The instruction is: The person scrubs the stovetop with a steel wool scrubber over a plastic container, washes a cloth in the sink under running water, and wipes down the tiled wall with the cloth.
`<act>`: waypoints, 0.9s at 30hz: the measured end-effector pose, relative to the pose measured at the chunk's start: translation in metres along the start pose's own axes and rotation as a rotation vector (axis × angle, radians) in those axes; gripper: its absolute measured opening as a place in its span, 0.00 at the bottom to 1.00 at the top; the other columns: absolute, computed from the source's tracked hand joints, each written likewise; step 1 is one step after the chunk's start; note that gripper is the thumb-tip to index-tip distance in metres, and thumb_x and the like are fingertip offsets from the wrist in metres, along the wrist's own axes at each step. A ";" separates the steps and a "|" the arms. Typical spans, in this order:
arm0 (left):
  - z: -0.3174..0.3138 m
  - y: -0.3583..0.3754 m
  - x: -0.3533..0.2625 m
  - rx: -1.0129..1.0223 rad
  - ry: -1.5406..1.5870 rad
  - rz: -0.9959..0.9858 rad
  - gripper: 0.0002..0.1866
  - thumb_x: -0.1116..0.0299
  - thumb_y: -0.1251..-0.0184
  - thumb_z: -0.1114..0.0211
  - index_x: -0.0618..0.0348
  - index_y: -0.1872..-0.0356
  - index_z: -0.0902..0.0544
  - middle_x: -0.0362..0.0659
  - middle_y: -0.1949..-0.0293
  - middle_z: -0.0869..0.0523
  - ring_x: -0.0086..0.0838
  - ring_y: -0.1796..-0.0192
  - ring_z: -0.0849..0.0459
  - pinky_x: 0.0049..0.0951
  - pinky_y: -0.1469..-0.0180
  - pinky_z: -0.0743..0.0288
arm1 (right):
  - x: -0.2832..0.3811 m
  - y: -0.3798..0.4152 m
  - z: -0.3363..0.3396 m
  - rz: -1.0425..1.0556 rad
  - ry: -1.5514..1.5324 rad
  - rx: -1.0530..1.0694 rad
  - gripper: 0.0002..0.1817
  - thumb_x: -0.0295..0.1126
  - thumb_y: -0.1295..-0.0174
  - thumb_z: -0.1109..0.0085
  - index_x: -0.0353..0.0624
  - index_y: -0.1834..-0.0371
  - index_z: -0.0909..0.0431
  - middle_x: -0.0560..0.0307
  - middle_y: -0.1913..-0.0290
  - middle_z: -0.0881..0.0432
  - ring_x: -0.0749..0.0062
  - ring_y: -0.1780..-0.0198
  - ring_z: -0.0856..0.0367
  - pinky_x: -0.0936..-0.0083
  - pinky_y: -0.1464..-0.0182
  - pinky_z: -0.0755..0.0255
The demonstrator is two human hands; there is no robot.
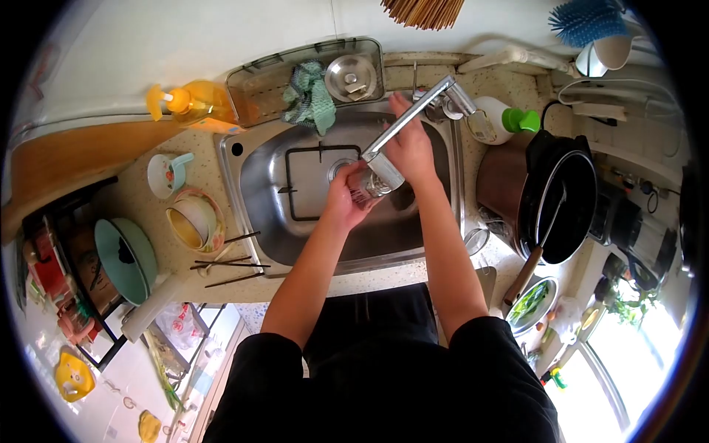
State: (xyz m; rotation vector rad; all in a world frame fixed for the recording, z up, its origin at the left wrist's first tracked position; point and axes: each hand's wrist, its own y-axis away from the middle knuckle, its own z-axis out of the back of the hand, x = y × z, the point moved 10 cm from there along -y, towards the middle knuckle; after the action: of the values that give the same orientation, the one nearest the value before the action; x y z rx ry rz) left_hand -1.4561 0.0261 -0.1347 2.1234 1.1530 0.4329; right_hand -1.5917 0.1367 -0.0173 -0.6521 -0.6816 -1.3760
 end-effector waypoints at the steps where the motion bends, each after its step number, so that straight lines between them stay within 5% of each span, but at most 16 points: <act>1: -0.004 0.006 0.000 -0.027 0.018 -0.012 0.19 0.57 0.21 0.43 0.56 0.39 0.18 0.47 0.43 0.11 0.42 0.45 0.11 0.49 0.40 0.15 | 0.000 -0.008 -0.001 -0.005 0.075 0.002 0.30 0.29 0.31 0.38 0.40 0.24 0.28 0.42 0.23 0.26 0.39 0.27 0.24 0.55 0.35 0.21; 6: 0.001 0.012 -0.004 0.010 0.056 -0.086 0.18 0.64 0.23 0.42 0.53 0.36 0.21 0.48 0.38 0.15 0.46 0.40 0.13 0.55 0.33 0.20 | 0.001 -0.026 0.001 0.002 0.260 -0.034 0.37 0.32 0.33 0.37 0.41 0.19 0.35 0.45 0.19 0.32 0.40 0.26 0.26 0.52 0.33 0.21; 9: 0.006 0.020 -0.006 -0.047 0.001 -0.099 0.18 0.69 0.22 0.44 0.49 0.35 0.21 0.47 0.40 0.14 0.44 0.47 0.12 0.46 0.45 0.15 | 0.005 -0.028 0.008 -0.050 0.283 -0.063 0.37 0.32 0.33 0.37 0.41 0.19 0.36 0.45 0.18 0.33 0.40 0.26 0.26 0.53 0.32 0.21; 12: -0.003 0.019 -0.010 0.333 0.005 -0.094 0.18 0.73 0.23 0.46 0.49 0.35 0.21 0.45 0.42 0.14 0.38 0.58 0.14 0.35 0.62 0.18 | 0.007 -0.028 0.016 -0.083 0.198 -0.119 0.37 0.31 0.33 0.37 0.43 0.19 0.35 0.44 0.18 0.34 0.37 0.26 0.26 0.52 0.32 0.21; 14: 0.012 0.018 -0.010 0.092 -0.088 -0.119 0.16 0.70 0.19 0.44 0.50 0.35 0.21 0.46 0.48 0.14 0.34 0.63 0.17 0.30 0.70 0.24 | 0.007 -0.027 0.015 -0.011 0.168 -0.168 0.36 0.30 0.33 0.36 0.45 0.20 0.33 0.43 0.17 0.35 0.34 0.25 0.27 0.51 0.33 0.21; 15: 0.014 0.021 -0.011 -0.027 -0.134 -0.131 0.15 0.68 0.18 0.44 0.50 0.35 0.22 0.47 0.51 0.14 0.32 0.65 0.18 0.28 0.73 0.27 | 0.003 -0.023 0.013 -0.021 0.128 -0.166 0.34 0.29 0.33 0.37 0.44 0.22 0.30 0.45 0.17 0.35 0.41 0.31 0.22 0.55 0.38 0.19; 18: 0.026 0.031 -0.016 -0.185 -0.434 -0.100 0.15 0.55 0.14 0.41 0.55 0.42 0.19 0.45 0.67 0.17 0.26 0.75 0.22 0.25 0.81 0.35 | -0.010 0.008 0.007 -0.070 -0.060 -0.176 0.27 0.25 0.32 0.40 0.42 0.27 0.24 0.48 0.18 0.34 0.57 0.45 0.11 0.65 0.49 0.15; 21: 0.019 0.045 -0.023 -0.192 -0.554 -0.130 0.23 0.44 0.16 0.40 0.58 0.54 0.18 0.38 0.79 0.25 0.22 0.85 0.31 0.24 0.87 0.47 | -0.032 0.057 -0.002 -0.162 -0.278 -0.220 0.24 0.21 0.32 0.40 0.40 0.32 0.21 0.45 0.24 0.28 0.62 0.48 0.11 0.70 0.50 0.16; 24: 0.026 0.059 -0.035 -0.407 -0.733 -0.165 0.26 0.43 0.17 0.39 0.58 0.64 0.21 0.34 0.82 0.28 0.20 0.90 0.38 0.26 0.91 0.54 | -0.039 0.109 -0.006 -0.269 -0.253 -0.233 0.22 0.20 0.33 0.41 0.38 0.34 0.20 0.45 0.32 0.23 0.62 0.51 0.12 0.70 0.51 0.17; 27: 0.027 0.067 -0.045 -0.455 -0.799 -0.243 0.26 0.43 0.16 0.40 0.56 0.67 0.22 0.34 0.82 0.29 0.20 0.88 0.35 0.26 0.89 0.49 | -0.034 0.154 -0.022 -0.267 -0.140 -0.181 0.19 0.19 0.34 0.41 0.37 0.39 0.19 0.45 0.43 0.18 0.62 0.54 0.13 0.71 0.56 0.18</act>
State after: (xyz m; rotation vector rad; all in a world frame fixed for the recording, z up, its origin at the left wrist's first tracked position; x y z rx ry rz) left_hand -1.4250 -0.0473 -0.1064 1.4947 0.7280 -0.2444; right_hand -1.4400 0.1557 -0.0602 -0.8293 -0.7829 -1.6635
